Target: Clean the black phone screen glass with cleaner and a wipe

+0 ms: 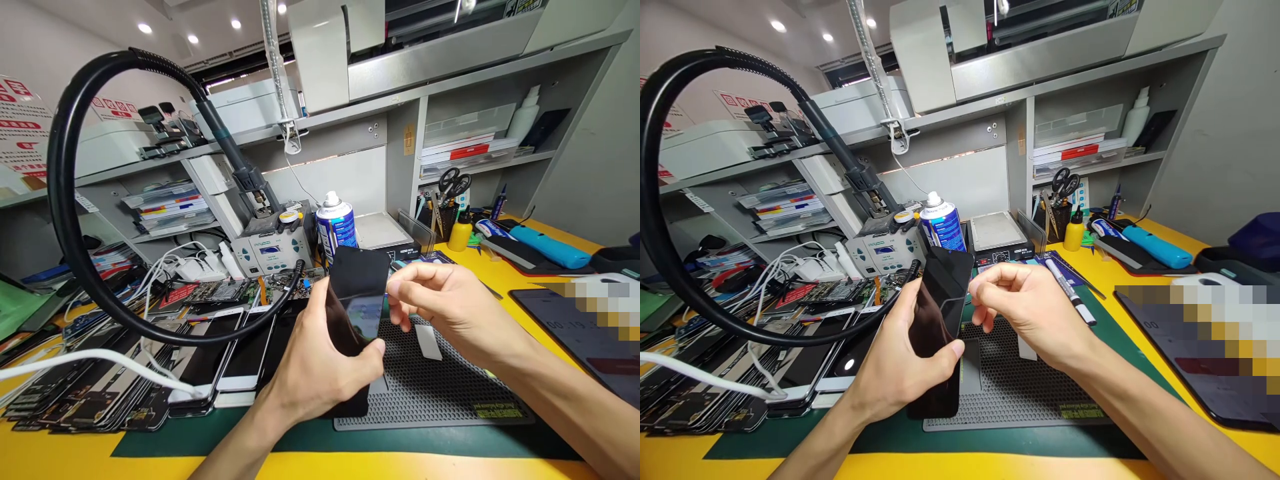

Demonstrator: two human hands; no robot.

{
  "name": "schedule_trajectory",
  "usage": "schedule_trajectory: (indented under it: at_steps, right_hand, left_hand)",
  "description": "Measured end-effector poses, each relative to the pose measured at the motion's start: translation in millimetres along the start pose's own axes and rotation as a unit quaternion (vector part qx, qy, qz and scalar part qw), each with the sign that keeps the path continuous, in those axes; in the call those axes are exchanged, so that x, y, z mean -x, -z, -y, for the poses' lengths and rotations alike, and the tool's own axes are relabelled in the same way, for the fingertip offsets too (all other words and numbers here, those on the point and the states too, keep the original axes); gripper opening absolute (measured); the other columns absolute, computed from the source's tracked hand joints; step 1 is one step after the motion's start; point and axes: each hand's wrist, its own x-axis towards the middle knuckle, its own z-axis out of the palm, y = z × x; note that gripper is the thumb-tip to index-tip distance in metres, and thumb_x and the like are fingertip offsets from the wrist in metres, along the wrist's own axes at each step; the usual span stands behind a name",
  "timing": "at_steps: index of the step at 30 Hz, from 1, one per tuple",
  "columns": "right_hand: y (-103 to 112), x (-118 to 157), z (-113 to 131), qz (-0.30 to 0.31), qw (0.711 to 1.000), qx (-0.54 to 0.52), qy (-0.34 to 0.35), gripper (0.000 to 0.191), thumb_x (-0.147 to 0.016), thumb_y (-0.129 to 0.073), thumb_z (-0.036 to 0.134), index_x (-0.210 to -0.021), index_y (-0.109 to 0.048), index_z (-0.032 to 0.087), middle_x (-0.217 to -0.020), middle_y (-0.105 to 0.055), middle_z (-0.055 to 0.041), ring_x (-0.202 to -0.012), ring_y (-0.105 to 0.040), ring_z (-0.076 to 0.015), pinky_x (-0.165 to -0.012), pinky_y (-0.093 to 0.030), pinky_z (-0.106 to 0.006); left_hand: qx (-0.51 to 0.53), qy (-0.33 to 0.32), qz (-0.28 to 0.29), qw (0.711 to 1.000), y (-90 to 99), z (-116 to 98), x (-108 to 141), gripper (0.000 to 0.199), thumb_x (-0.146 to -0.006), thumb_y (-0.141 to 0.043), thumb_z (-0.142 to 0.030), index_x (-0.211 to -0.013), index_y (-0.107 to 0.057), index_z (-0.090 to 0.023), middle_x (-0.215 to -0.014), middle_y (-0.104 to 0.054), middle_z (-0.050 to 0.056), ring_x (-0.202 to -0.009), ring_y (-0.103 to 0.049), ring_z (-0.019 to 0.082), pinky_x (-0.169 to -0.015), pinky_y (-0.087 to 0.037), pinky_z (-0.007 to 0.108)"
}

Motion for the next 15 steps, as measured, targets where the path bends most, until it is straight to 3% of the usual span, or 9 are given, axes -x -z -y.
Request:
schedule_trajectory:
  at_steps: [8, 15]
  right_hand:
    - [0.9, -0.7, -2.1, 0.003, 0.999, -0.043, -0.034, 0.014, -0.082, -0.071, 0.025, -0.072, -0.069, 0.016, -0.063, -0.063, -0.0011, -0.055, -0.059, -0.0127, -0.053, -0.047, -0.024]
    - [1.1, -3.2, -0.4, 0.055, 0.989, -0.109, -0.082, 0.018, -0.085, -0.071, 0.029, -0.076, -0.071, 0.013, -0.074, -0.065, -0.0027, -0.058, -0.058, -0.0099, -0.054, -0.047, -0.022]
  left_hand:
    - [0.095, 0.006, 0.039, 0.995, 1.8, -0.4, -1.9, 0.055, -0.078, -0.067, -0.012, -0.126, -0.045, -0.026, -0.112, -0.069, -0.002, -0.117, -0.061, 0.018, -0.097, -0.050, 0.025]
    - [0.117, 0.013, 0.044, 0.992, 2.0, 2.1, -2.5, 0.052, -0.080, -0.068, -0.013, -0.125, -0.045, -0.024, -0.118, -0.065, 0.000, -0.118, -0.060, 0.018, -0.097, -0.050, 0.025]
